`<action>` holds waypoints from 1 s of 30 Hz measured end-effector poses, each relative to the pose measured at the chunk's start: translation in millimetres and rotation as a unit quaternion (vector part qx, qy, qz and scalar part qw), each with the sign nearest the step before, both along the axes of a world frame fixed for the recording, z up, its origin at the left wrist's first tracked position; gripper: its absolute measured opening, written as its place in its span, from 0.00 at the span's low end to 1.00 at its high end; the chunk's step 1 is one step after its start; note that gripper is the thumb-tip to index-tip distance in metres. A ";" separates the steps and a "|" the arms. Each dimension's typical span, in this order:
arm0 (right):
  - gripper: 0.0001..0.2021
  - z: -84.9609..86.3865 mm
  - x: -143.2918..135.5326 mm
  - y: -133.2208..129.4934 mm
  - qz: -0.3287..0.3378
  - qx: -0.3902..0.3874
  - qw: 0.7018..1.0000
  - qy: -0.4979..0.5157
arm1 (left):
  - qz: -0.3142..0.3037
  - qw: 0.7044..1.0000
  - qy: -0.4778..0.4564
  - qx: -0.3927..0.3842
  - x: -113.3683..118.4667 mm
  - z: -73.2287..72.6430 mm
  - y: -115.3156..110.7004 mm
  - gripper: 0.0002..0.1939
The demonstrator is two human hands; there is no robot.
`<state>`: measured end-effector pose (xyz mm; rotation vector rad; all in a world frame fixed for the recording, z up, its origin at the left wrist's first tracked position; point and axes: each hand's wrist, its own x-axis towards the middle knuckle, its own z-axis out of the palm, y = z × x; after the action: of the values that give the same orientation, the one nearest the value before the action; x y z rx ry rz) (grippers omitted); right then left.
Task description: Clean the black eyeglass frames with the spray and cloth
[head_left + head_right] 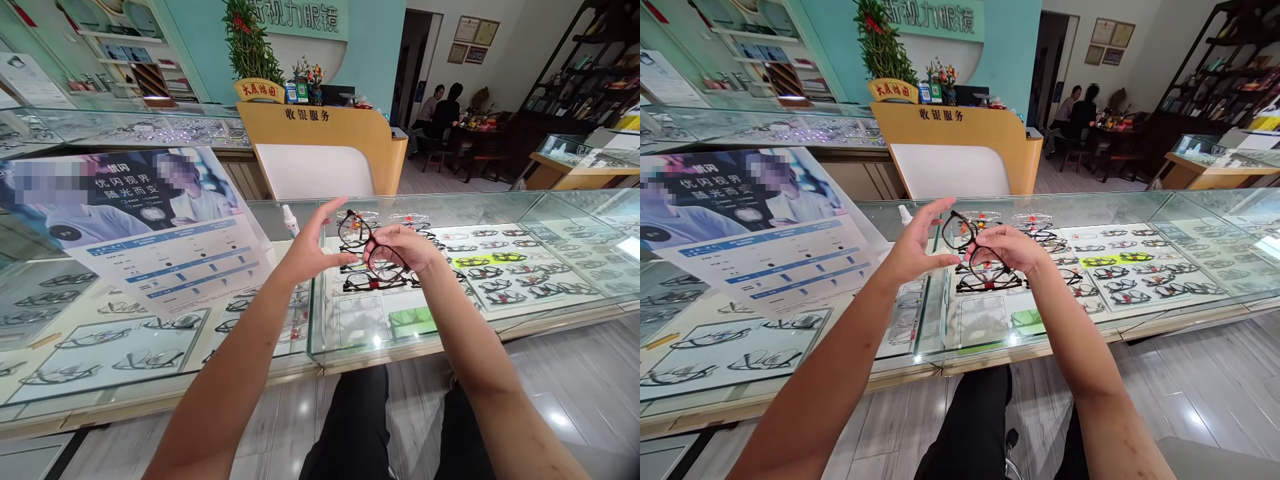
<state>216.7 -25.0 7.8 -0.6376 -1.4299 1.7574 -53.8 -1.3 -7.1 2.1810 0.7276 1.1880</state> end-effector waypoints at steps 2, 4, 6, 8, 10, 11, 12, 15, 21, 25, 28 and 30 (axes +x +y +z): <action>0.22 1.3 0.7 -0.1 -0.037 0.014 0.999 0.012 | 0.029 0.999 -0.011 0.036 -0.9 -6.6 5.0 0.62; 0.23 2.1 1.3 0.2 -0.082 0.027 0.996 0.023 | 0.104 0.992 -0.022 0.061 -1.0 -13.2 10.2 0.55; 0.24 2.5 1.4 0.7 -0.119 0.038 0.992 0.031 | 0.210 0.975 -0.026 0.071 -0.2 -19.0 15.4 0.45; 0.24 2.3 0.8 1.6 -0.144 0.046 0.988 0.038 | 0.308 0.949 -0.015 0.058 1.1 -24.0 20.6 0.39; 0.25 1.4 -0.2 2.8 -0.161 0.051 0.985 0.043 | 0.375 0.926 0.004 0.026 2.5 -28.4 25.9 0.37; 0.25 0.7 -0.8 3.5 -0.167 0.053 0.984 0.044 | 0.398 0.917 0.014 0.005 3.1 -30.5 28.5 0.37; 0.25 -0.1 -1.2 4.4 -0.172 0.055 0.983 0.044 | 0.414 0.910 0.024 -0.016 3.7 -32.4 31.1 0.38; 0.24 -2.8 -1.9 7.3 -0.177 0.059 0.981 0.048 | 0.438 0.894 0.053 -0.074 4.4 -37.3 38.3 0.40; 0.24 -5.5 -1.5 10.8 -0.176 0.051 0.982 0.042 | 0.440 0.878 0.098 -0.158 2.1 -45.2 49.8 0.42; 0.24 -4.6 -1.7 9.6 -0.176 0.056 0.982 0.039 | 0.439 0.870 0.131 -0.184 1.1 -47.9 53.5 0.42; 0.25 -3.3 -1.9 8.1 -0.175 0.056 0.982 0.034 | 0.442 0.865 0.145 -0.186 1.0 -48.8 55.4 0.43; 0.25 -2.7 -2.1 7.6 -0.175 0.055 0.982 0.035 | 0.446 0.861 0.155 -0.189 1.1 -49.3 56.6 0.43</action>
<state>214.6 -17.3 5.1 -0.7126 -1.2679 1.4037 -52.7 55.3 -56.4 1.7060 2.0699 0.9354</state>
